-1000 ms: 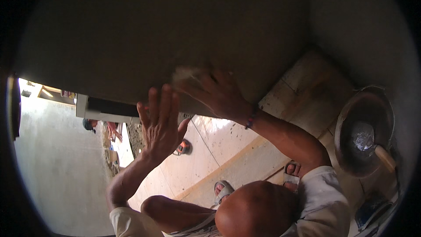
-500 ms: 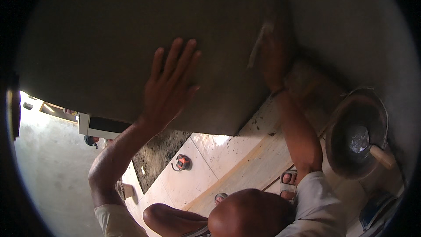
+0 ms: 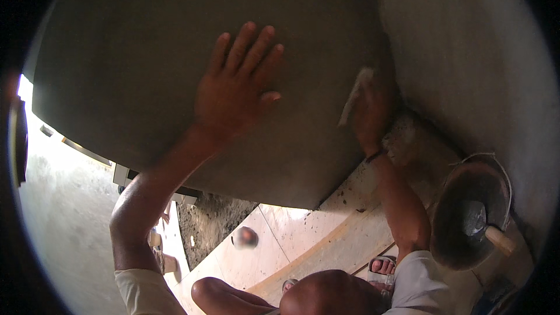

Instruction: The person smooths a plastered corner and wall surface using a rectangular trowel, applying pressure and moving the tool in repetitive strokes.

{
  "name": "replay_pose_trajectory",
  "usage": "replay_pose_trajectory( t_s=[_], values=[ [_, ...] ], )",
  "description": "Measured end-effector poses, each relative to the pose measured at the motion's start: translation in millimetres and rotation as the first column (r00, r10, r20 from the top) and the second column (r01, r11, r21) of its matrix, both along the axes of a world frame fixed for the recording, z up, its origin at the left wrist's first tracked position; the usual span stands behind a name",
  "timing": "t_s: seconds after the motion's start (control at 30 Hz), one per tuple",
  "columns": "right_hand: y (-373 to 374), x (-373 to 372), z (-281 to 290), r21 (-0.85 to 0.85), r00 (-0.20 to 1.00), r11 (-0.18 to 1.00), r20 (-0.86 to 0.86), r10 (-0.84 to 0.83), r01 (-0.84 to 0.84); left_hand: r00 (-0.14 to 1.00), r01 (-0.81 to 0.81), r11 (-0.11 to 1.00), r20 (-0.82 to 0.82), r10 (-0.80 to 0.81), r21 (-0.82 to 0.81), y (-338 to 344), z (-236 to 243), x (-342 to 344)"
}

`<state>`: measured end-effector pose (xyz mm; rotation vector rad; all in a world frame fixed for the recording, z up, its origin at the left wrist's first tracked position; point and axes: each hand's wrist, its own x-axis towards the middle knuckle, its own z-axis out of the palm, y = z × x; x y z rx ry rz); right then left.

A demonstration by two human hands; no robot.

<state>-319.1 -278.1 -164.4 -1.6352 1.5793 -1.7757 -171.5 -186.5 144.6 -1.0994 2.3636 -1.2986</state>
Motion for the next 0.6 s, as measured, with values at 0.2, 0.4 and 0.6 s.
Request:
replay_pose_trajectory(
  t_s=[0.2, 0.4, 0.6],
  values=[
    [41.2, 28.8, 166.3, -0.291, 0.921, 0.874, -0.107, 0.374, -0.389, 0.998, -0.06, 0.987, -0.014, 0.058, -0.151, 16.6, 54.0, 21.1],
    [-65.3, -53.5, 187.6, -0.475, 0.999, 0.88, -0.05, 0.002, -0.026, 0.997, -0.061, 0.975, 0.023, 0.067, -0.213, 25.8, 58.5, 16.3],
    [43.1, 7.3, 178.1, -0.339, 0.936, 0.918, -0.343, 0.084, -0.206, 0.961, -0.12, 0.993, 0.249, 0.121, -0.019, 62.4, 1.8, 44.4]
  ],
)
